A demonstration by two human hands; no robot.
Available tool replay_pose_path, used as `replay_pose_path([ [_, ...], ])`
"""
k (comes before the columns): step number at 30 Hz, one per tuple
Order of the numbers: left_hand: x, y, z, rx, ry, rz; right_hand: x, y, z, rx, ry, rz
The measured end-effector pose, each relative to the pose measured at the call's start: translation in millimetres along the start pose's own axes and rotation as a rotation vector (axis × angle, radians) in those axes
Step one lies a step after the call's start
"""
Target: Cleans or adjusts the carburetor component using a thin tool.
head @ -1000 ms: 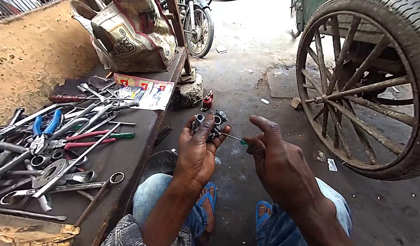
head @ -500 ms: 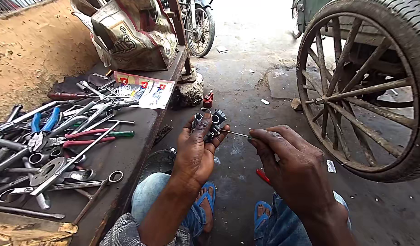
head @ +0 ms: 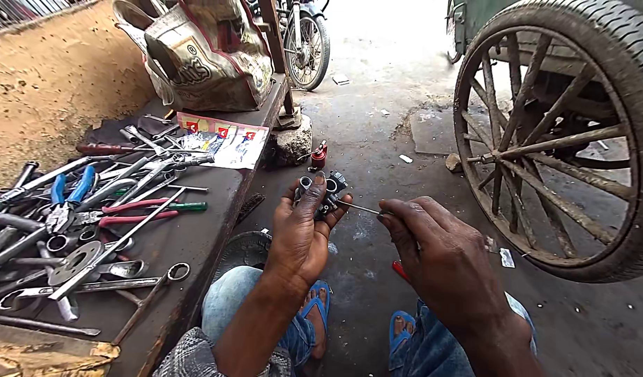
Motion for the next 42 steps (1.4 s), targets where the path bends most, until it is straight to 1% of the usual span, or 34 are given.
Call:
replay_pose_path([
  [2, 0.7, -0.9, 0.5, 0.001, -0.002, -0.015, 1.7, -0.8, 0.3, 0.051, -0.057, -0.050],
  [5, 1.5, -1.0, 1.2, 0.004, -0.019, -0.028, 2.4, -0.2, 0.6, 0.014, -0.102, -0.034],
  [7, 1.7, -0.5, 0.8, 0.002, -0.021, -0.033, 1.9, -0.8, 0.1, -0.015, -0.092, -0.026],
  [10, -0.1, 0.5, -0.3, -0.002, -0.022, -0.053, -1.6, -1.9, -3.4, 0.019, -0.044, -0.064],
  [14, -3.5, -1.3, 2.9, 0.009, -0.049, -0.084, -0.9, -5.4, -3.0, 0.085, -0.153, -0.114],
  [16, -3.4, -2.3, 5.5, 0.000, -0.051, -0.087, -1.6, -5.3, -4.4, 0.077, -0.198, -0.086],
  [19, -1.0, -3.5, 5.9, -0.009, -0.040, -0.072, -2.0, -4.7, -4.6, 0.043, -0.163, -0.057],
  [23, -3.1, -4.3, 6.9, 0.005, -0.051, -0.072, -0.9, -4.4, -12.4, 0.012, -0.131, -0.080],
  [28, 2.2, -5.4, 5.3, -0.015, -0.071, -0.059, 0.6, -3.0, -12.6, -0.035, -0.167, 0.018],
  [33, 5.6, -6.2, 5.0, -0.008, -0.079, -0.049, -5.7, -4.3, -10.7, 0.009, -0.094, -0.086],
  [36, 3.0, -7.7, 5.5, 0.007, -0.065, -0.076, 0.4, -2.0, -11.8, -0.002, -0.149, -0.086],
  [38, 2.5, -7.6, 7.2, -0.001, -0.057, -0.073, 2.9, 0.0, -13.6, -0.023, -0.176, -0.045],
  [39, 2.2, -7.6, 7.8, -0.002, -0.061, -0.069, 2.5, 0.2, -14.1, -0.029, -0.165, -0.036],
  [42, 1.5, -6.6, 7.7, -0.014, -0.044, -0.062, -2.3, -0.4, -15.5, 0.016, -0.101, -0.087],
])
Point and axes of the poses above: each hand's wrist, its own y-axis away from the middle knuckle, its own z-axis out of the back of the hand, x = y × z, the point moved 1 cm from there along -y, towards the middle knuckle, and after that the axes turned 9 degrees about z, right-handed, at the moved point
